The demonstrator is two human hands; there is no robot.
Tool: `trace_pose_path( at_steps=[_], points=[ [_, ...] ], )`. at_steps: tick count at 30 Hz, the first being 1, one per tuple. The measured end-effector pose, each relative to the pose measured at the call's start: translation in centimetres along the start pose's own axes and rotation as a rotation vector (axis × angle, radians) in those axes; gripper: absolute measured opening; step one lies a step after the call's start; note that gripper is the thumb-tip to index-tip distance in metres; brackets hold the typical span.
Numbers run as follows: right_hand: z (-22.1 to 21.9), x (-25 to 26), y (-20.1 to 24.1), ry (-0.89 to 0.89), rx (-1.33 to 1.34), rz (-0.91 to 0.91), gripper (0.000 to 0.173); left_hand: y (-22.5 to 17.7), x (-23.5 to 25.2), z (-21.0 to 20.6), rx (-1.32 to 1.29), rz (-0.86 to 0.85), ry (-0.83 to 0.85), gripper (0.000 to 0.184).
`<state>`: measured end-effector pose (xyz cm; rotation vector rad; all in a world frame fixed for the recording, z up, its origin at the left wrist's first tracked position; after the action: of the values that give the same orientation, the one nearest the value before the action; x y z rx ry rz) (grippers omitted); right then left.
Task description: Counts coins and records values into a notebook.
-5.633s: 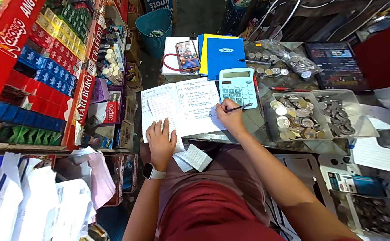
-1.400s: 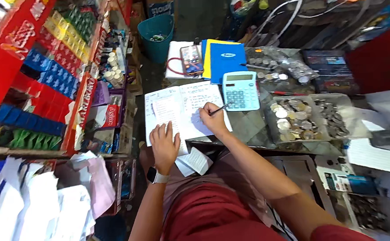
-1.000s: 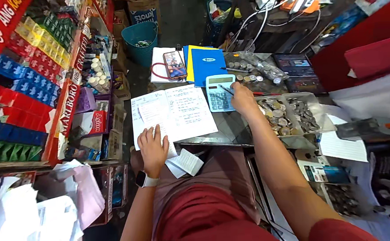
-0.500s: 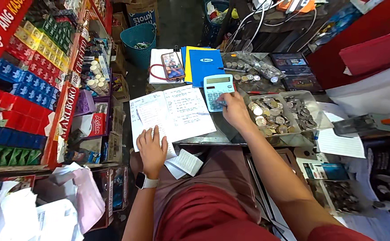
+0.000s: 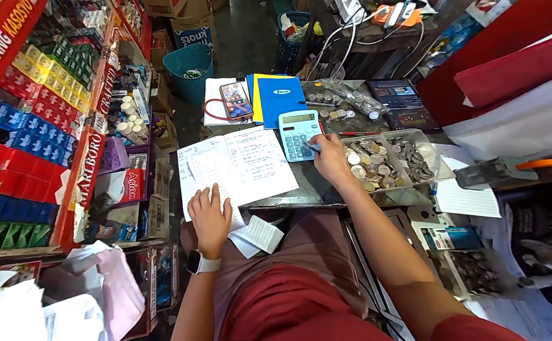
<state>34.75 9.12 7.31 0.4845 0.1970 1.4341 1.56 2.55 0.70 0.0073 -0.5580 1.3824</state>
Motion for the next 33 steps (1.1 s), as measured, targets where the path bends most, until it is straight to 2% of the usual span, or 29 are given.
trace_pose_path(
  at_steps=[4,9,11,13,15,17,22,25,28,33],
  points=[
    [-0.2,-1.0,0.2,-0.008,-0.019,0.07,0.026,0.2,0.0,-0.1,-0.008,0.002,0.013,0.052],
    [0.0,-1.8,0.9,-0.021,-0.035,0.067,0.021,0.1,0.0,0.0,-0.011,0.001,0.004,0.052],
    [0.0,-1.3,1.5,-0.004,-0.019,0.061,0.025,0.1,0.0,0.0,-0.006,-0.001,-0.002,0.052],
    [-0.7,-0.6,2.1,0.015,-0.022,0.097,0.037,0.1,-0.1,0.0,-0.004,-0.004,-0.002,0.052],
    [-1.6,-0.3,2.2,0.016,-0.046,0.124,0.037,0.1,-0.1,0.0,-0.002,-0.002,0.006,0.052],
    [-1.8,-0.2,1.9,-0.003,-0.036,0.052,0.035,0.1,0.0,0.1,-0.002,0.001,0.005,0.052],
    [-1.1,-0.4,-0.4,-0.096,0.112,-0.221,0.048,0.0,-0.1,0.0,-0.007,0.004,-0.01,0.053],
    [-0.8,-0.8,-0.8,-0.123,0.217,-0.272,0.055,0.1,0.0,0.0,0.001,-0.007,-0.012,0.053],
    [-0.5,-1.1,-0.9,-0.111,0.257,-0.288,0.055,0.1,-0.1,-0.1,0.01,-0.01,-0.018,0.053],
    [-0.9,-0.9,-0.8,-0.056,0.155,-0.248,0.051,0.1,-0.1,-0.1,0.003,-0.003,-0.014,0.053]
  ],
)
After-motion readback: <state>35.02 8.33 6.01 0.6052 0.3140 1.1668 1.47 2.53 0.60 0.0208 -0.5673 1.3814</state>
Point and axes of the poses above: each hand's wrist, its own x-axis towards the middle knuckle, its own z-axis out of the back of the hand, y = z × x, the point moved 3 cm from there along x, towards the middle knuckle
